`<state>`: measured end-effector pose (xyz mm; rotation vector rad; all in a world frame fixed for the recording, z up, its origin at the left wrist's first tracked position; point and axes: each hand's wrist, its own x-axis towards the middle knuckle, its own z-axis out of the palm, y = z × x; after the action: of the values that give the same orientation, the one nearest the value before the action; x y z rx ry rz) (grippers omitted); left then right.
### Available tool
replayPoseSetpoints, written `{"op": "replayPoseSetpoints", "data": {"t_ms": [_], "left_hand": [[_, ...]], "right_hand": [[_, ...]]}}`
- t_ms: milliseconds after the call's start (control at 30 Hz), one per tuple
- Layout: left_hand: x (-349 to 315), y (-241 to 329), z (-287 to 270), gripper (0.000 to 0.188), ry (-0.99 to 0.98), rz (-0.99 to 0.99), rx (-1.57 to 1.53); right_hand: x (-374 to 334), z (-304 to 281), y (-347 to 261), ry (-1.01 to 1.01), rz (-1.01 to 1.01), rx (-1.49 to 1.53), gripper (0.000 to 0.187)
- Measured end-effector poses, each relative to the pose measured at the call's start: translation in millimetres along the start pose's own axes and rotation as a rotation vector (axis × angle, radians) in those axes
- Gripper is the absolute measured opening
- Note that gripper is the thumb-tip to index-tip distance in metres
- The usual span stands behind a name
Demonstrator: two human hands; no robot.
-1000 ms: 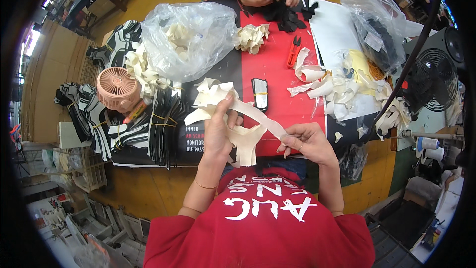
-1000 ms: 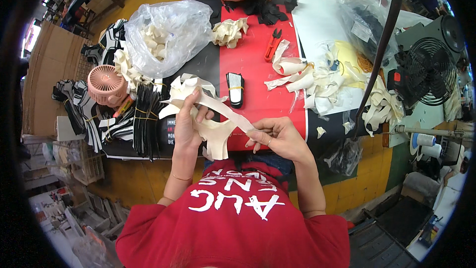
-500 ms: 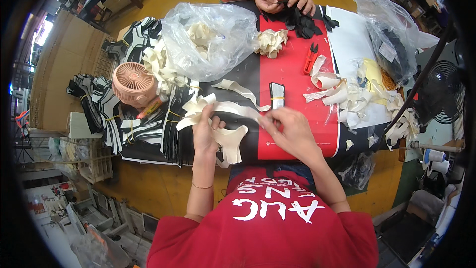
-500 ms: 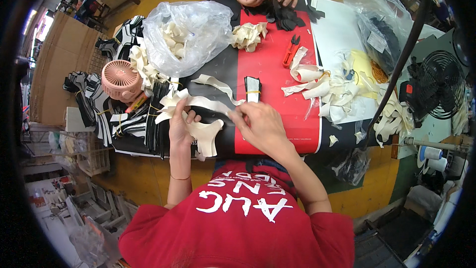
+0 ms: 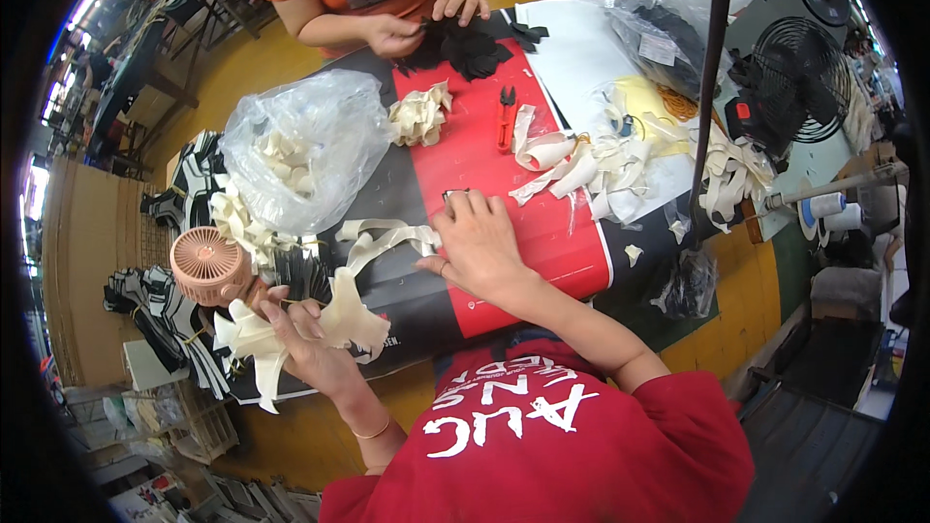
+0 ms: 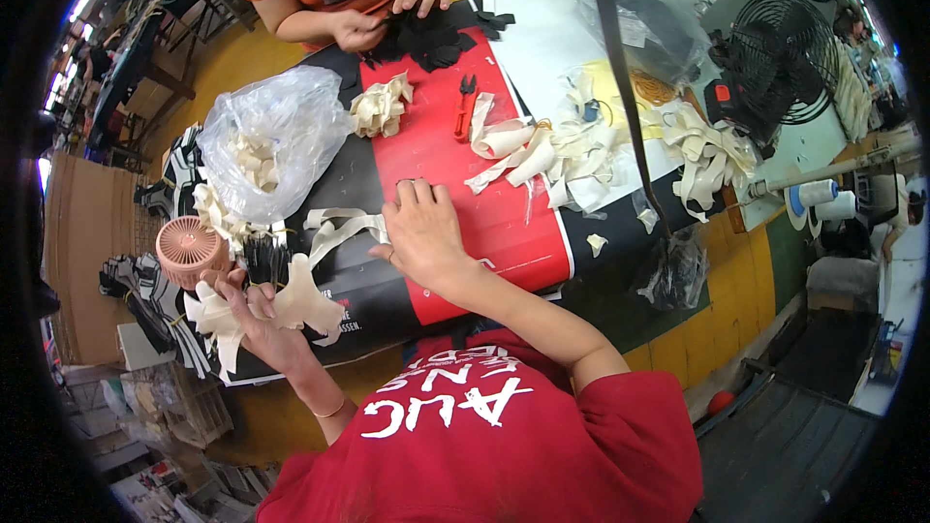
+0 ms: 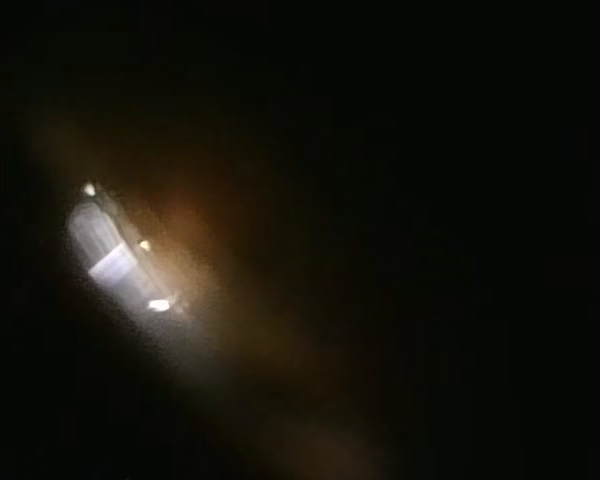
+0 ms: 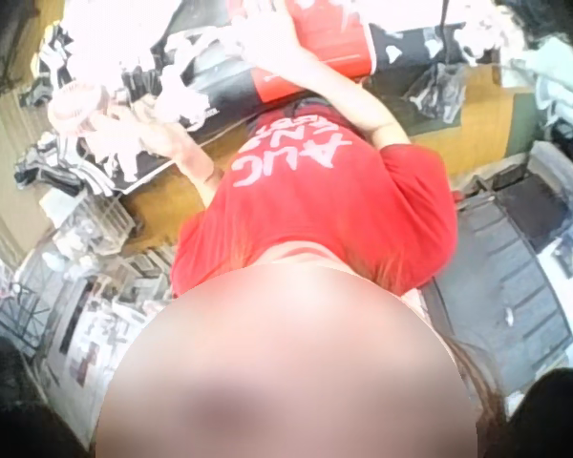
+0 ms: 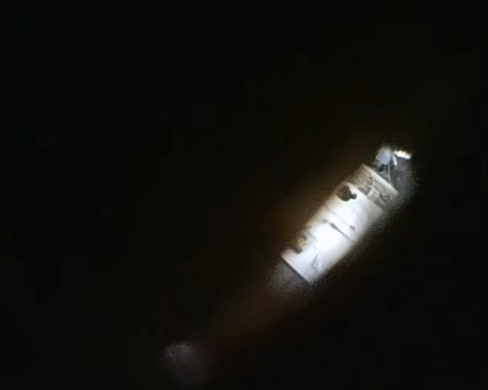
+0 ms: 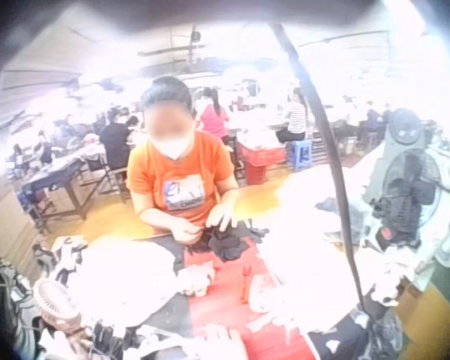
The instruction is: The person folds and arranges white fabric strips into a multi-loop bow shape, then secures it with a rubber band. The person repeats this process with additional fabric strips, placing finished bows into a plastic bag on the table.
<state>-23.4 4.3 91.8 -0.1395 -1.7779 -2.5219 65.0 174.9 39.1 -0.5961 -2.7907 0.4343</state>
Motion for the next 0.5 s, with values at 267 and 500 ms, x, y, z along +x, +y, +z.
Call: {"op": "replayPoseSetpoints", "data": {"t_ms": [267,500], "left_hand": [[-36,-34,15,0.029,-0.55,-0.613,-0.064],[-57,-35,33,0.023,-0.667,-0.8,-0.034]], "right_hand": [[-1,-35,112,0.154,0.144,-0.03,0.034],[-3,-25,123,0.327,0.168,-0.033,0.011]]}}
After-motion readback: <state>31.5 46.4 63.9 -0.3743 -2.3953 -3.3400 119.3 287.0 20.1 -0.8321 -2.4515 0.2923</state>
